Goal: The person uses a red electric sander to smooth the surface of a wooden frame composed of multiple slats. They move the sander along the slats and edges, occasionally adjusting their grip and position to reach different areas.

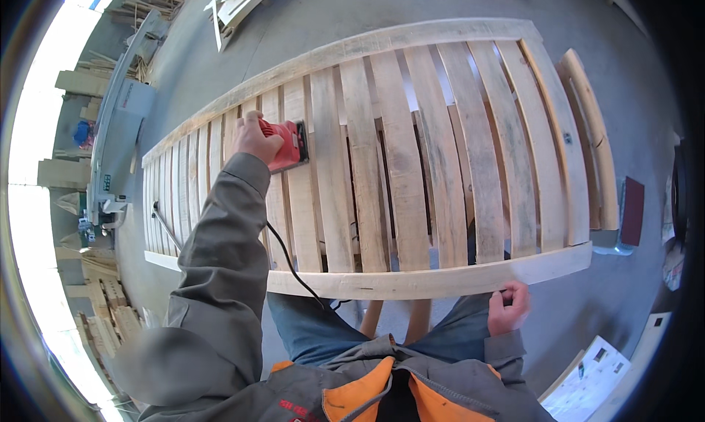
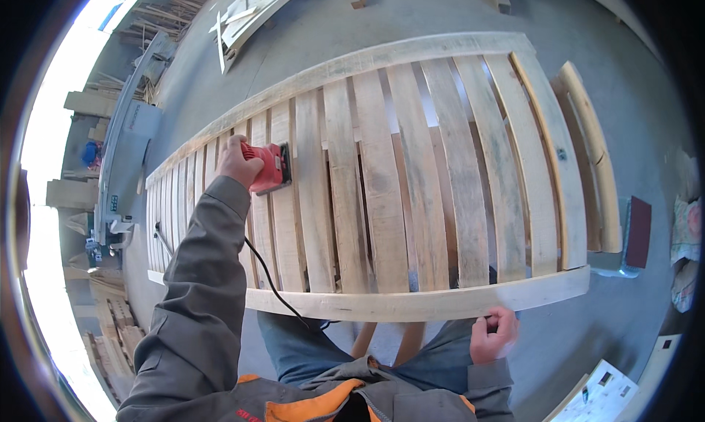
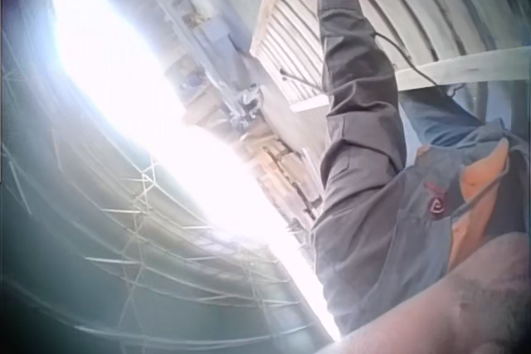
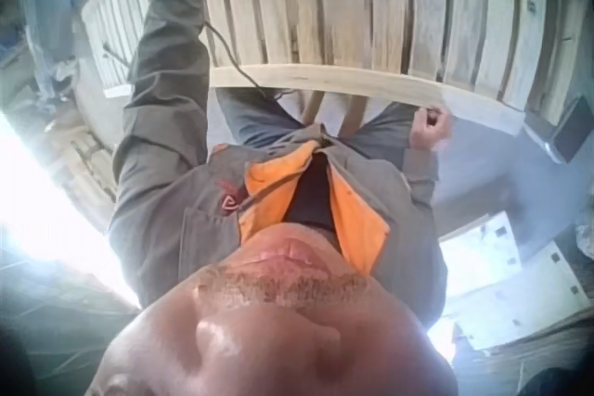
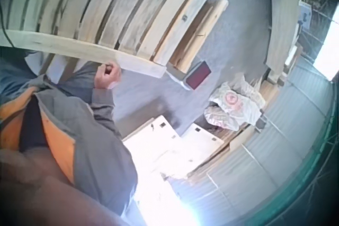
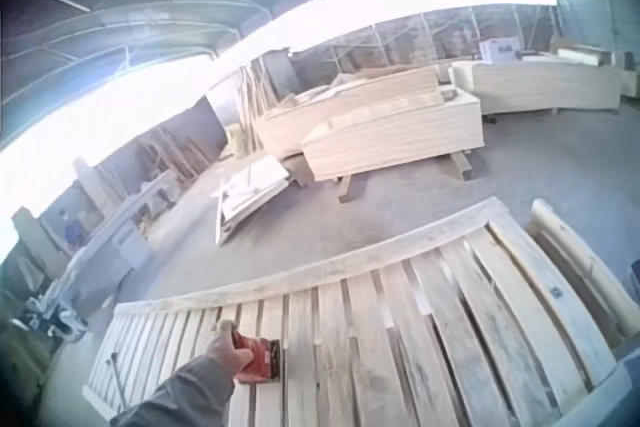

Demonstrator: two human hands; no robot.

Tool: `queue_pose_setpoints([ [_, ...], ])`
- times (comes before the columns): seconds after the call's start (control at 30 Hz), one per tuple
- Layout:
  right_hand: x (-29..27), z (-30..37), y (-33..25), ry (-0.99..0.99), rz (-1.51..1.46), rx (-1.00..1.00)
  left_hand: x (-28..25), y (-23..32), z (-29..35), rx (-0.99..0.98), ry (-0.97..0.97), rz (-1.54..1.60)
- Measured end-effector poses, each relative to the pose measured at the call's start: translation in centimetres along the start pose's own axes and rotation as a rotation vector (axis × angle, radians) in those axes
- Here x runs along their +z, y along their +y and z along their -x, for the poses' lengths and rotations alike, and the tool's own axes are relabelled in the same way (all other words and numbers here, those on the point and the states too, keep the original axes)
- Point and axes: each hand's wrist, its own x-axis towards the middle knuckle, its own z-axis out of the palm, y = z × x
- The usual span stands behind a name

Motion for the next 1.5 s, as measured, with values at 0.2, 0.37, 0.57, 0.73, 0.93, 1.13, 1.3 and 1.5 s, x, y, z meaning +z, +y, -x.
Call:
queue_pose_setpoints([
  [0.2,-0.4,0.9,-3.7,-0.037,-0.051,-0.201,-2.2,0.5,5.9,-0.057,-0.15,0.099],
  [0.37,4.9,-1.3,-14.7,-0.193,-0.104,-0.579,-3.6,-0.6,10.8,0.089,-0.184,0.305],
  [0.57,17.4,-3.4,-26.3,-0.396,-0.195,-0.719,-2.6,-0.9,14.5,0.121,-0.084,0.389],
  [0.73,25.0,-4.2,-30.8,-0.542,-0.242,-0.626,-1.1,-1.2,14.8,0.162,0.012,0.593],
  [0.93,29.3,-3.3,-33.1,-0.563,-0.417,-0.59,1.2,-4.7,14.2,0.054,-0.062,1.095],
  [1.13,33.1,-3.5,-33.7,-0.307,-0.67,-0.457,1.6,-3.3,14.0,-0.079,-0.081,1.458],
  [1.3,35.8,-6.6,-35.6,-0.264,-0.756,-0.364,2.3,-3.3,10.2,-0.099,0.04,1.476],
  [1.5,38.7,-10.4,-38.1,-0.254,-0.797,-0.325,1.8,-3.6,5.2,-0.161,0.068,1.51],
])
